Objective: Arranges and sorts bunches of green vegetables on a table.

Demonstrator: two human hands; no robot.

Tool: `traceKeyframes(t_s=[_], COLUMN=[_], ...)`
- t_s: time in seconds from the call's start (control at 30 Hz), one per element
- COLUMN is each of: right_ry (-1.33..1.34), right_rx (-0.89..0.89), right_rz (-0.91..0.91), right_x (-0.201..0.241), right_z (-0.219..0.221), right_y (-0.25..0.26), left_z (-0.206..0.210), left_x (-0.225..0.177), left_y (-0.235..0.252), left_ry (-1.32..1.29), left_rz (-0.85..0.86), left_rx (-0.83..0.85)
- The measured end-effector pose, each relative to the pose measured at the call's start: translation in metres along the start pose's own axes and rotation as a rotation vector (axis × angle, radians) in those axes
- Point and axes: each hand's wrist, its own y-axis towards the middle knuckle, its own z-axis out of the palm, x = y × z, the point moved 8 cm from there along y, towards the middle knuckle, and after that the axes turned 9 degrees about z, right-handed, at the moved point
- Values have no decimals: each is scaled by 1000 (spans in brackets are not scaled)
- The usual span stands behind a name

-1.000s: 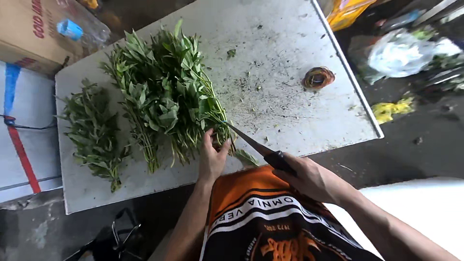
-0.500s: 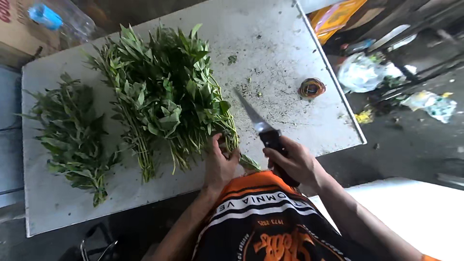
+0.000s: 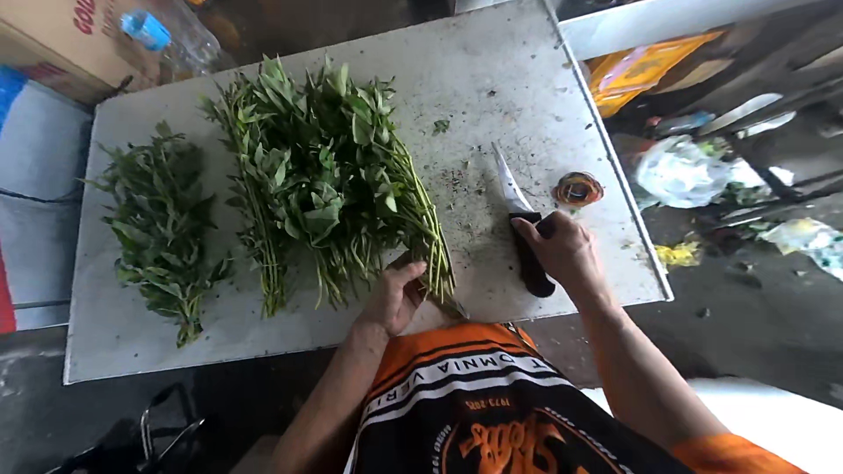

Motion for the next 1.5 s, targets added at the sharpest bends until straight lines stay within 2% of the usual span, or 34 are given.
traceKeyframes(t_s=[0.07,0.13,0.2,0.23,0.3,0.33,0.43,0.6,0.73,0.83,1.0,1.1,1.2,1.3,1.37,1.43,1.5], right_ry=[36,119,227,308,516,594,718,999,1185,1268,1302,1353,1237,1142,1084,1025,959], right_rx=[-49,-99,16,186,657,813,907,1008,1146,1045,587,341,166,79,92,154,246], right_rz=[-68,-211,-310,-301,-204,-156,-82,40,131,19,-467,-610,-647,-617,-562,-469,-365], right_x=[6,23,47,59,80,88,98,93,92,106,124,124,126,123,113,99,86], right_z=[-6,-18,-18,-7,33,53,77,66,55,2,-151,-192,-194,-173,-140,-92,-43], right_y=[-10,-30,-56,-67,-85,-90,-85,-83,-85,-80,-74,-67,-66,-76,-70,-63,-59], left_z=[2,3,4,5,9,9,3,-9,-11,-13,-12,3,28,45,45,35,28], left_x=[2,5,7,8,8,9,6,-4,-9,-2,4,-5,-19,-27,-25,-14,-6], left_y=[-1,1,3,4,5,6,9,2,0,5,8,10,10,16,29,48,56], left_ry=[46,121,230,278,321,325,232,147,294,433,344,405,515,503,593,842,967], left_rz=[17,14,5,6,14,9,-21,-53,-20,-31,-42,48,181,212,183,90,51], left_rx=[41,49,21,8,-12,-28,0,89,121,100,42,109,230,271,248,239,244])
